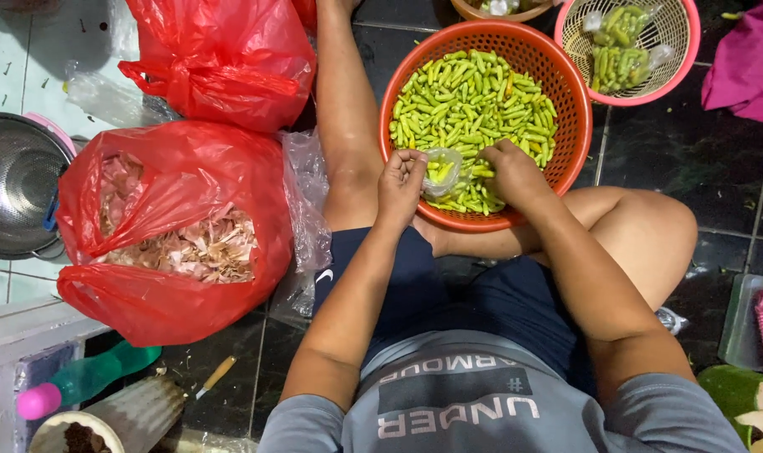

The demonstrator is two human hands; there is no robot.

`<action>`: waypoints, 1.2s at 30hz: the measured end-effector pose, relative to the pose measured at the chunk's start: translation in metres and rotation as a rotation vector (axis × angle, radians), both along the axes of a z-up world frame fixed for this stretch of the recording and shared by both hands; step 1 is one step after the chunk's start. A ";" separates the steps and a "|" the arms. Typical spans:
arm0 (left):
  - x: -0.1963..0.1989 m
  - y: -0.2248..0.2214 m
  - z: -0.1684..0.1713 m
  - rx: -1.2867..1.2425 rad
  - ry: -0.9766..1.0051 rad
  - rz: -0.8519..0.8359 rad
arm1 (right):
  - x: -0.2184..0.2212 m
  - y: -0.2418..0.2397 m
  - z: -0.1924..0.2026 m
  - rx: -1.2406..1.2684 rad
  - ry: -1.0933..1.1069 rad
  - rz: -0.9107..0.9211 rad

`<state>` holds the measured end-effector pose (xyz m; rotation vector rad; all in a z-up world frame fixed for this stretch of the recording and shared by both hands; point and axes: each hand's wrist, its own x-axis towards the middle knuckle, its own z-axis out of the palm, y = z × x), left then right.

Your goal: The person sorts and places green chili peppers into small clear plastic bags by hand while sitting on the floor.

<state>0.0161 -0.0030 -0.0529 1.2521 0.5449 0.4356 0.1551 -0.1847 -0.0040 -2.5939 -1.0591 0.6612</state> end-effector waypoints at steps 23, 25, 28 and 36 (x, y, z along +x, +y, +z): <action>0.002 -0.002 -0.001 0.011 0.036 -0.035 | -0.033 0.053 0.120 0.335 0.134 -0.001; 0.002 -0.002 -0.001 0.010 0.033 -0.040 | -0.033 0.053 0.124 0.354 0.161 -0.016; 0.004 -0.001 0.000 0.019 0.057 -0.046 | -0.031 0.053 0.126 0.410 0.239 -0.071; 0.003 0.000 -0.007 0.023 0.051 -0.048 | -0.035 0.050 0.105 0.363 0.087 0.126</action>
